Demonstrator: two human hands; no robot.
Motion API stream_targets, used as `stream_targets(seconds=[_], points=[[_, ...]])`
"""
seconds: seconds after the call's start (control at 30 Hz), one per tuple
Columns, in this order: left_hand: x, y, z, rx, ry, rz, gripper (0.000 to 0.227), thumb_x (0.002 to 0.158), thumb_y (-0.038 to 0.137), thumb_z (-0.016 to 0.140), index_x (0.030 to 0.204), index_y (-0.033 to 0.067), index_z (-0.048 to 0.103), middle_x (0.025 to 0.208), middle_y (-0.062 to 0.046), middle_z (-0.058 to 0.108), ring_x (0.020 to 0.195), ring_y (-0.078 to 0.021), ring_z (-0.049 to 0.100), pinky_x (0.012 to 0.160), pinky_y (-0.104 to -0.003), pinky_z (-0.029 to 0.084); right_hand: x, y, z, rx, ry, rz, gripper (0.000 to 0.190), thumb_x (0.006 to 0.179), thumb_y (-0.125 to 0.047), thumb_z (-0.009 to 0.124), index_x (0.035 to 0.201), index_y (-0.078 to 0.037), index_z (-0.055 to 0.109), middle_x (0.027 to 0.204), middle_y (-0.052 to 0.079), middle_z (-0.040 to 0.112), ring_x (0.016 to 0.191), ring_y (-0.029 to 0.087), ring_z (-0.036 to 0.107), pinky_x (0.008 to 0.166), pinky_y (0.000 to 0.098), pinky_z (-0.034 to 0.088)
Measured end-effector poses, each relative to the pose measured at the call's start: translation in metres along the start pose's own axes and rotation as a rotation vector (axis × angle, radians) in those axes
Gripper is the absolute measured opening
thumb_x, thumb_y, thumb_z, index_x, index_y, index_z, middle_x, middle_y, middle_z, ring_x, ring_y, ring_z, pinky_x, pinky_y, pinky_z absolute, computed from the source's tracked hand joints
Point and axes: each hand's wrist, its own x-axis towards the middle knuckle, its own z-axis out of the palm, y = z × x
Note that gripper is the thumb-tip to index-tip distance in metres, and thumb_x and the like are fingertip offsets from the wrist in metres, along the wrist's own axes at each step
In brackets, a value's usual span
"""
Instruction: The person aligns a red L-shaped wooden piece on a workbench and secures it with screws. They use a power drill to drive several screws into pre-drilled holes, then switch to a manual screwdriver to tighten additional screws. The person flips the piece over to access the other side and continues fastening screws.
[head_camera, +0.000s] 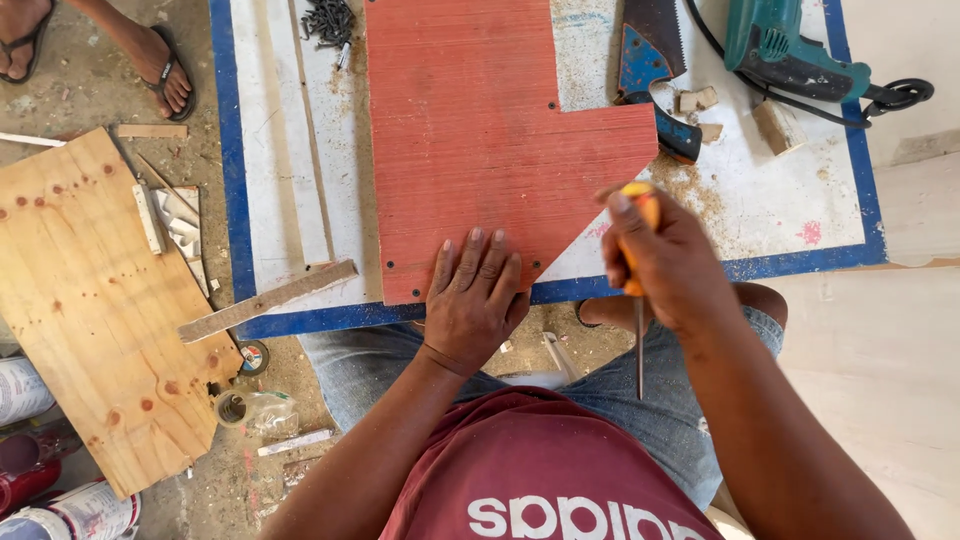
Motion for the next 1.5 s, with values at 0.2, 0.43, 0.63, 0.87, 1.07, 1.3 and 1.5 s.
stream_targets(seconds=[0.2,0.43,0.63,0.87,1.07,1.3,1.5], points=[[0.013,-0.001,-0.022,-0.011,-0.117,0.045,0.025,0.103,0.033,0.062,0.117,0.0137,0.07,0.142,-0.014,0.064,0.135,-0.0361,0.059,0.112,-0.059,0.043,-0.024,-0.066,0.007,0.335,0.222,-0.56,0.015,0.096,-0.01,0.059,0.109,-0.013,0.05,0.085,0.013,0.058,0.056,0.02,0.052,0.052,0.0277,0.048],[0.012,-0.001,-0.021,0.008,-0.133,0.052,0.028,0.098,0.032,0.071,0.12,0.0147,0.071,0.144,-0.007,0.064,0.135,-0.0361,0.058,0.113,-0.058,0.042,-0.015,-0.079,0.034,0.277,0.164,-0.824,0.036,0.107,-0.045,0.061,0.095,-0.016,0.041,0.062,0.008,0.036,0.041,0.014,0.03,0.038,0.03,0.036],[0.011,-0.002,-0.019,0.04,-0.117,0.053,0.029,0.098,0.034,0.07,0.123,0.0173,0.07,0.143,-0.004,0.065,0.138,-0.0337,0.056,0.114,-0.056,0.041,-0.007,-0.068,0.037,0.261,0.077,-0.77,0.027,0.108,-0.035,0.055,0.095,-0.016,0.042,0.064,0.008,0.039,0.043,0.014,0.031,0.039,0.0299,0.036],[0.01,-0.002,-0.017,0.005,-0.137,0.037,0.03,0.101,0.04,0.069,0.12,0.0172,0.071,0.142,-0.006,0.065,0.136,-0.0353,0.057,0.112,-0.059,0.041,-0.004,-0.069,0.035,0.24,-0.027,-0.754,0.033,0.107,-0.043,0.06,0.095,-0.017,0.044,0.065,0.007,0.043,0.042,0.013,0.033,0.04,0.0282,0.037],[0.013,0.0,-0.017,0.024,-0.098,0.022,0.027,0.1,0.04,0.072,0.117,0.0187,0.073,0.141,-0.004,0.066,0.134,-0.0335,0.059,0.111,-0.056,0.043,0.001,-0.069,0.026,0.263,-0.362,-0.723,0.029,0.102,-0.038,0.066,0.099,-0.012,0.057,0.074,0.008,0.056,0.052,0.011,0.046,0.052,0.0286,0.047],[0.014,-0.002,-0.017,0.01,-0.067,0.021,0.033,0.1,0.043,0.078,0.127,0.0253,0.073,0.138,-0.004,0.068,0.131,-0.0346,0.062,0.111,-0.056,0.044,-0.009,-0.065,0.071,0.141,0.231,-0.928,0.044,0.107,-0.051,0.06,0.097,-0.01,0.047,0.06,0.005,0.038,0.042,0.013,0.04,0.037,0.0257,0.03],[0.014,-0.004,-0.016,0.019,-0.077,0.045,0.033,0.101,0.037,0.071,0.131,0.0241,0.07,0.141,-0.005,0.066,0.13,-0.0356,0.062,0.109,-0.058,0.046,-0.005,-0.104,0.045,-0.013,-0.191,-0.621,0.085,0.103,-0.084,0.035,0.087,-0.002,0.05,0.076,0.006,0.051,0.057,0.013,0.05,0.055,0.0244,0.041]])
